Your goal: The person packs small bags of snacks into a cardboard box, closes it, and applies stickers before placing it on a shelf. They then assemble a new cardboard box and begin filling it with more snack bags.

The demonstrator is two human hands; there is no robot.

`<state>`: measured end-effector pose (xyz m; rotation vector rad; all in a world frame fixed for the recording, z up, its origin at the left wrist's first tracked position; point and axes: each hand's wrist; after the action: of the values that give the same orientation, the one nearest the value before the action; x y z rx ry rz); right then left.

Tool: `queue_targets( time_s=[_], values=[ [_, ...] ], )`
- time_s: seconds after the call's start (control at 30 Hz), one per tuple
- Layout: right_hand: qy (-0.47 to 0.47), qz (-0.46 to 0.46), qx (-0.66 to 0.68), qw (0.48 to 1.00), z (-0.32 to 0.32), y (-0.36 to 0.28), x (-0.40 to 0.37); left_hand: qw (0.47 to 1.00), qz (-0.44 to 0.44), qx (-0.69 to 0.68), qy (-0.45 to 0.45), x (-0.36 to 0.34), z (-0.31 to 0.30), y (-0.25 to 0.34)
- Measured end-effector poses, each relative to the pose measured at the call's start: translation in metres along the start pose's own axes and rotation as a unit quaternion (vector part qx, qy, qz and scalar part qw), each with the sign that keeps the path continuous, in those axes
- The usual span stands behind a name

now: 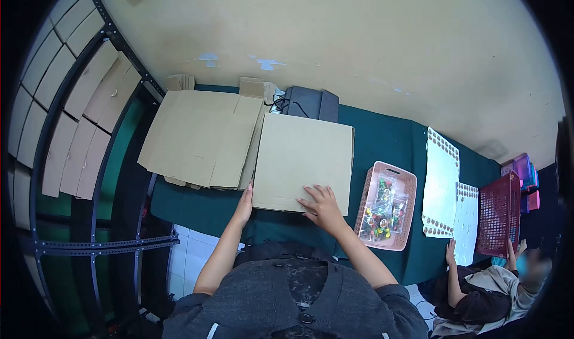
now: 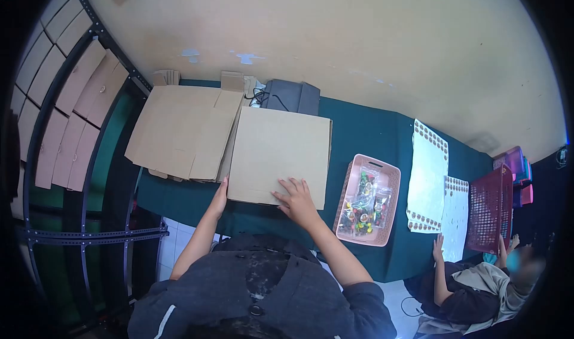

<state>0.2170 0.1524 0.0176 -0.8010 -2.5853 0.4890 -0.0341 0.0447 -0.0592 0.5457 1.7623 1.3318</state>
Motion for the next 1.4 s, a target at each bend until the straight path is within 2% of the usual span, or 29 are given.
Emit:
queue_targets(
  time_s=[0.3,0.7,0.83,0.87,0.93,1.0,1.03,1.1,1.13,1.17,1.23,1.4],
  values=[
    [-0.008,0.017,-0.013,1.000,-0.018,-0.008,0.006,1.000,0.015,-0.011,0.000,0.004,0.000,-0.007],
    [-0.024,-0.013,-0.027,0.999,0.012,0.002,-0.004,1.000,0.002,-0.013,0.009,-0.002,0.003,0.004],
    [0.008,-0.043,-0.077,0.996,0.030,0.000,-0.017,0.997,0.069,0.045,0.006,-0.004,0.008,-0.007],
    [-0.007,-0.032,-0.052,0.998,0.029,0.002,-0.017,0.992,0.104,0.074,0.017,-0.002,0.011,-0.011],
    [-0.013,-0.009,-0.032,0.999,0.027,0.007,-0.018,0.991,0.114,0.071,0.011,0.001,0.008,-0.018],
    [0.171,0.163,-0.074,0.969,0.028,0.018,-0.022,0.993,0.106,0.053,0.002,-0.002,0.007,-0.013],
    [0.181,0.180,-0.090,0.963,0.030,0.027,-0.026,0.989,0.118,0.081,0.022,-0.003,0.007,-0.014],
    [0.290,0.314,0.044,0.903,0.038,0.045,-0.038,0.995,0.083,0.061,0.008,-0.005,0.005,-0.010],
    [0.258,0.318,0.091,0.908,0.038,0.050,-0.044,0.995,0.088,0.045,0.015,-0.005,0.005,-0.013],
    [0.245,0.352,0.168,0.888,0.031,0.044,-0.044,0.992,0.104,0.065,0.027,0.011,0.001,-0.038],
    [0.227,0.404,0.157,0.872,0.032,0.041,-0.052,0.998,0.042,0.053,0.016,-0.020,0.008,0.003],
    [0.202,0.426,0.151,0.869,0.028,0.009,-0.090,0.994,0.083,0.054,-0.035,-0.042,-0.017,-0.033]
  ],
)
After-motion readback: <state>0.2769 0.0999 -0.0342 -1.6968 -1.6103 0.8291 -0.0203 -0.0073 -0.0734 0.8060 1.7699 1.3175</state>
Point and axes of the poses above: each hand's wrist, its own x-axis towards the middle knuckle, its own z-axis out of the palm, y = z × x, and after that the axes turned 12 degrees about y, right-handed
